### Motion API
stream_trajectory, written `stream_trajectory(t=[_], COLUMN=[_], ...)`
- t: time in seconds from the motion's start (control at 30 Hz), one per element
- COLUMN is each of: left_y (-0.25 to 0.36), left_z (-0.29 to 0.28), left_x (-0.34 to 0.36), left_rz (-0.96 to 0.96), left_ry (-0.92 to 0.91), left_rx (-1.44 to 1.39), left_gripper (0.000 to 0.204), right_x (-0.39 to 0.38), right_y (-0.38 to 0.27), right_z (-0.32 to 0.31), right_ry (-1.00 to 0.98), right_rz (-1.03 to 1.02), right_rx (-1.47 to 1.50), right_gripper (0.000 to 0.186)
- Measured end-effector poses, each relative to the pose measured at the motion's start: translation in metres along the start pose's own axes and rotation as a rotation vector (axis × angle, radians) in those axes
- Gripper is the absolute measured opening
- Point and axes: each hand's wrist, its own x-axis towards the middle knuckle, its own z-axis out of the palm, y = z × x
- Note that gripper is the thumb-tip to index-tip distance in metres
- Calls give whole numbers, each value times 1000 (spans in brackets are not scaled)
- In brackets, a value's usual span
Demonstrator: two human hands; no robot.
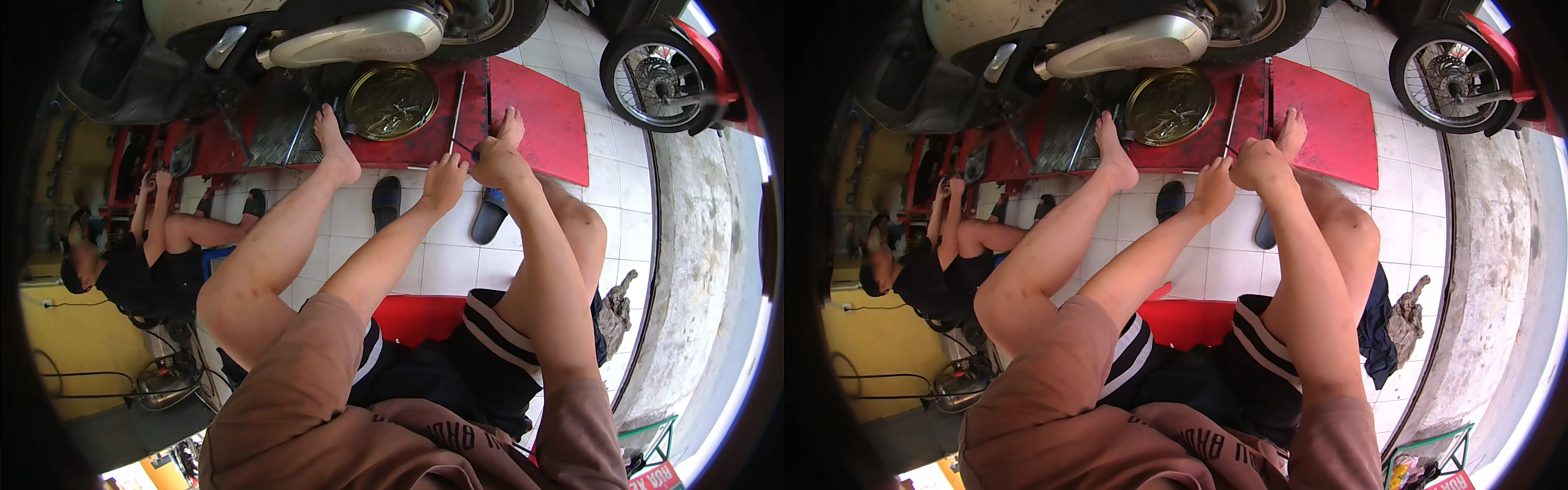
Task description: The person sits on a red plastic chair in a workshop and uses a T-handle wrench to loosen and tighten a bolt on the underside of a white motorcycle. The person repeatedly adjusts the tool and applies force to the fastener while another person sits nearby.
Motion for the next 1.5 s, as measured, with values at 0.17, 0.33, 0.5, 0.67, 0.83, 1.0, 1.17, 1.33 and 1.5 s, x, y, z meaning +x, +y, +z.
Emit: stream_trajectory(t=[0.17,0.33,0.5,0.67,0.83,1.0,1.17,1.33,1.5], left_y=[1,-10,-18,-31,-66,-112,-131,-135,-138], left_z=[-13,2,5,5,6,11,7,4,1], left_x=[2,1,6,8,26,58,81,89,96], left_rz=[-84,-42,-55,-2,-142,-232,-138,-147,-89], left_ry=[-41,98,77,53,211,258,-22,-115,-135], left_rx=[-155,-171,-163,-256,-422,-283,-180,-152,-184], left_gripper=[17,13,13,19,11,20,24,21,23], right_x=[-4,0,-3,-7,-11,-15,-19,-19,-19], right_y=[-5,1,0,0,-1,-10,-8,-7,-12], right_z=[1,6,8,7,-4,-14,-19,-21,-28], right_ry=[65,132,134,250,148,66,79,60,-15], right_rz=[2,-13,-1,-12,32,84,79,87,93], right_rx=[77,60,69,26,99,130,128,173,164], right_gripper=[35,32,32,30,24,24,24,22,21])
